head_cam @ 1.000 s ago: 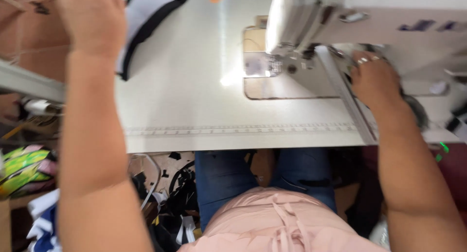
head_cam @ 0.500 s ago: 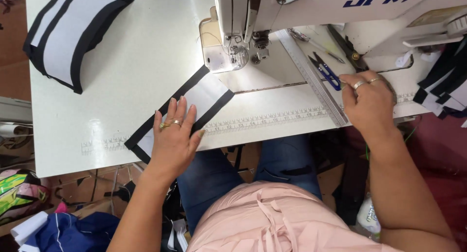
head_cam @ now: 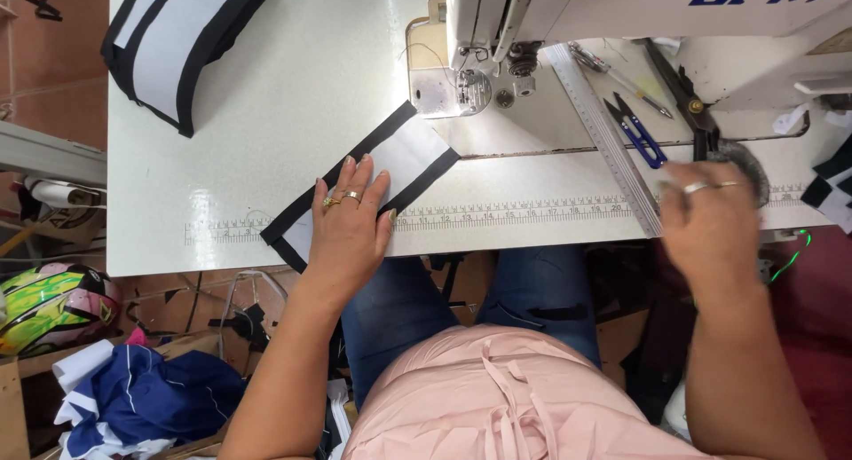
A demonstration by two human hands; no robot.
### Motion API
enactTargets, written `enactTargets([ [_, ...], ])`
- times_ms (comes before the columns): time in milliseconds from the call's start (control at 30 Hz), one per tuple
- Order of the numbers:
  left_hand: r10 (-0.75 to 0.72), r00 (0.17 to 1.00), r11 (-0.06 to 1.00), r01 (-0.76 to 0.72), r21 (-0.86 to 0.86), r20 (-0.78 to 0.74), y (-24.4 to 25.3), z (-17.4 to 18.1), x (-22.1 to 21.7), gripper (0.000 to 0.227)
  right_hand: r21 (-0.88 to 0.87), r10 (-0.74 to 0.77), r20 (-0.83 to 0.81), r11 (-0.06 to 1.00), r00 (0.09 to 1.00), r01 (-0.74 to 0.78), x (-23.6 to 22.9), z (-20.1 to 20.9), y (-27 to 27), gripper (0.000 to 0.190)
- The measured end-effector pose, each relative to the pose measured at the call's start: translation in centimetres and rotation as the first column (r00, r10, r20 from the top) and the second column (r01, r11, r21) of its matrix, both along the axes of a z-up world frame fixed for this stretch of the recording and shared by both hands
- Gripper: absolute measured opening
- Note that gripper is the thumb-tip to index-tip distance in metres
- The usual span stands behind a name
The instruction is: Measuring, marking, and cutting fabric pieces at a sewing workstation.
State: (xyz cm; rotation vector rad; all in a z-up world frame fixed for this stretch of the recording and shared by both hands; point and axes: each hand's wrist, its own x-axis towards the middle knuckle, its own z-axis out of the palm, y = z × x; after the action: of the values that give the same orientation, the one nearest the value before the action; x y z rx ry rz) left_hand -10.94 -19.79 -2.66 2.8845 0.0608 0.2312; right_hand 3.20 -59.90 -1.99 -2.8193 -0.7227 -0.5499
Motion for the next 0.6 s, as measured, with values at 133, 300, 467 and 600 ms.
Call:
enactTargets([
  [133,-0.018,1.000,0.999,0.017,-0.034,-0.025,0.7,0.6,-0.1,0.061,-0.144,-0.203,0.001,0.969,0.979,0.201,1.7,-1.1,-6.1,0.042],
  [300,0.128,0.978,0.992,-0.123,0.042,-0.162,2.3,3.6,-1.2,0.071,-0.279,-0.087,0.058,0.955,0.994,0.100,1.9,-0.3,-7.0,0.052],
  [467,0.173,0.918,0.968,-0.225,-0.108,-0.358,1.0,3.8,-1.5,0.032,-0.360,-0.176,-0.112,0.925,0.978,0.125,1.8,2.5,-4.3,0.066],
  [600,0.033,0.999,0.946,-0.042,-0.320,-0.034,-1.7,2.6,-1.5,0.022,-0.427,-0.284,-0.290,0.893,0.914,0.143,2.7,3.5,-2.9,0.074],
])
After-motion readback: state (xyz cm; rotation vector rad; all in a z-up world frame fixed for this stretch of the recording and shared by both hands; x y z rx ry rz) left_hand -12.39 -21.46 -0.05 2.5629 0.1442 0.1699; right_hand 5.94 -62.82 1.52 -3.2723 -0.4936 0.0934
